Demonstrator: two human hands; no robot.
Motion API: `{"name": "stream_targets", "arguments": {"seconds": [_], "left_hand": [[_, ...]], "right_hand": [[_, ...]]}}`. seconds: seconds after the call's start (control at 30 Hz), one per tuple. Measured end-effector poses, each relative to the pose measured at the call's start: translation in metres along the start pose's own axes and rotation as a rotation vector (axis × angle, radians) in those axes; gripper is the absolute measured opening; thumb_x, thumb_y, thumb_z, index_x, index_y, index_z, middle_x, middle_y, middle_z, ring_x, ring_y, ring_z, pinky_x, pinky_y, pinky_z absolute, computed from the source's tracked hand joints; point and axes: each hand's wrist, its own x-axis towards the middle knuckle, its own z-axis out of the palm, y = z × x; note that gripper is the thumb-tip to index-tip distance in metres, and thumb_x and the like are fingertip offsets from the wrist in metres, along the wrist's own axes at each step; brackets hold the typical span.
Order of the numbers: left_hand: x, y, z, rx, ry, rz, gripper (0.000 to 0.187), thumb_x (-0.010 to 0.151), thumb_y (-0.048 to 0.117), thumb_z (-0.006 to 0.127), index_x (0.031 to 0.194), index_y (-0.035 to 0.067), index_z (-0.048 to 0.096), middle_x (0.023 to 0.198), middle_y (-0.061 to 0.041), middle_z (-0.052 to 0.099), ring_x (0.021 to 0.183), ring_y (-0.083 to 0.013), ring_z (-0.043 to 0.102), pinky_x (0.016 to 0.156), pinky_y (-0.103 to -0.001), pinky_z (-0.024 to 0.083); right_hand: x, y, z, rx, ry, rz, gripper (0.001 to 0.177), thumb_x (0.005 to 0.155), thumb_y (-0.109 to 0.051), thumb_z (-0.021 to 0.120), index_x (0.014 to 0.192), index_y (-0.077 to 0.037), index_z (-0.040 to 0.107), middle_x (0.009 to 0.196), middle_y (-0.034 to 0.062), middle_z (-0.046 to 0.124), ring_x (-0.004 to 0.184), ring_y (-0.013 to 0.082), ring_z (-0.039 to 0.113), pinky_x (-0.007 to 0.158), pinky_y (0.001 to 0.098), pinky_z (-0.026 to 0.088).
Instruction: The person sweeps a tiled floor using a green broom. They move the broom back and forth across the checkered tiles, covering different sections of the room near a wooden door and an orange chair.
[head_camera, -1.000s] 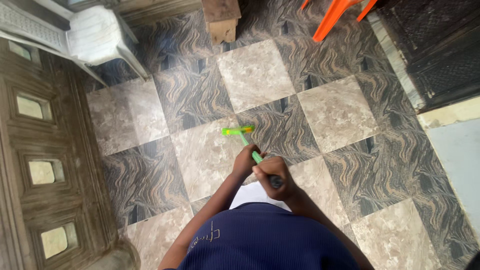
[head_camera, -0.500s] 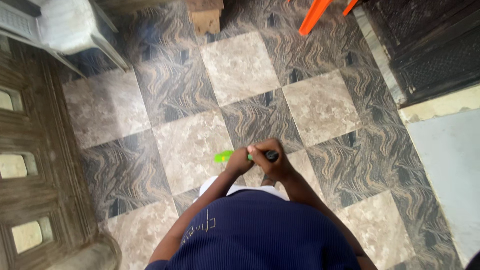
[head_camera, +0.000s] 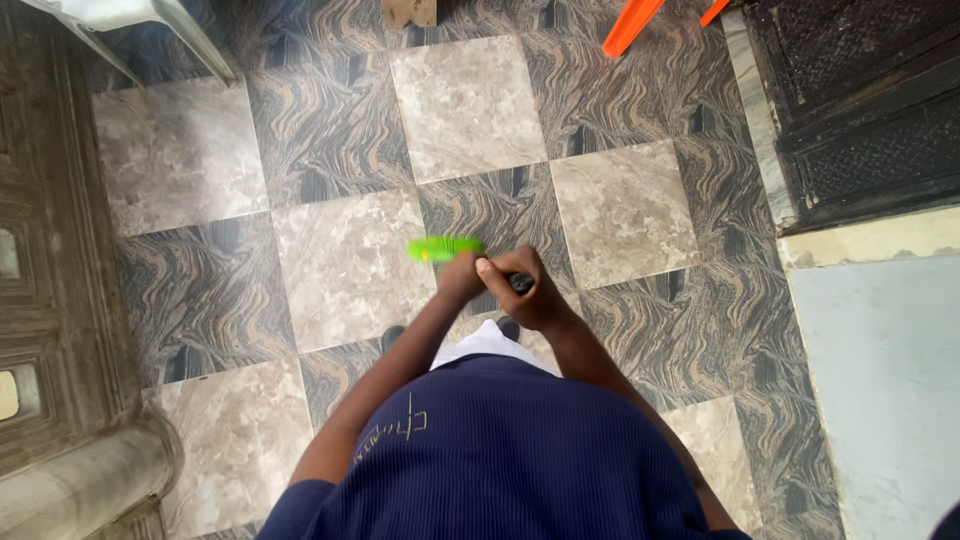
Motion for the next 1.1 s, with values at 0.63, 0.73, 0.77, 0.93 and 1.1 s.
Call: {"name": "stream_targets", "arguments": {"seconds": [0.63,0.73,0.77,0.93,1.1], "left_hand": [[0.029,0.086,0.029,0.055,0.067,-0.082,0.039,0.082,0.045,0.079,0.089,0.009,0.065,0.092,-0.014,0.072,0.088,-0.0357,0.072,0.074,-0.047,0.054],[0.032,0.064,0.066,0.131,-0.139,0.012,0.029,0.077,0.033,0.073,0.099,0.015,0.07,0.1,-0.015,0.074,0.098,-0.0375,0.07,0.079,-0.049,0.053],[0.026,0.062,0.082,0.152,-0.221,0.045,0.029,0.077,0.033,0.071,0.101,0.016,0.072,0.101,-0.016,0.074,0.1,-0.0371,0.071,0.082,-0.049,0.054],[-0.004,0.094,0.145,0.072,-0.085,0.183,0.026,0.078,0.023,0.074,0.092,0.001,0.07,0.094,-0.022,0.071,0.096,-0.0429,0.066,0.086,-0.048,0.053],[-0.002,0.16,0.107,0.149,-0.111,0.34,0.025,0.092,0.022,0.066,0.075,0.004,0.072,0.079,-0.018,0.071,0.089,-0.0389,0.066,0.094,-0.049,0.05]], "right_hand": [[-0.051,-0.009,-0.091,-0.106,-0.073,-0.206,0.038,0.097,-0.003,0.059,0.063,-0.002,0.043,0.056,0.0084,0.045,0.049,0.0154,0.043,0.051,0.0362,0.034],[-0.059,0.008,-0.1,-0.151,-0.097,0.043,0.043,0.095,-0.005,0.062,0.057,-0.004,0.043,0.049,0.0064,0.044,0.042,0.0125,0.04,0.044,0.0338,0.031],[-0.063,0.012,-0.108,-0.129,-0.046,-0.018,0.038,0.095,-0.007,0.064,0.061,-0.004,0.047,0.05,0.0051,0.046,0.042,0.0107,0.042,0.043,0.032,0.034],[-0.095,0.005,-0.148,0.126,0.144,-0.01,0.02,0.094,-0.009,0.064,0.081,-0.003,0.05,0.06,0.0008,0.056,0.05,0.0081,0.052,0.045,0.0289,0.043],[-0.104,-0.038,-0.187,0.089,-0.015,-0.026,0.035,0.096,-0.004,0.058,0.062,-0.006,0.05,0.054,0.0005,0.049,0.045,0.0094,0.043,0.045,0.0299,0.034]]}}
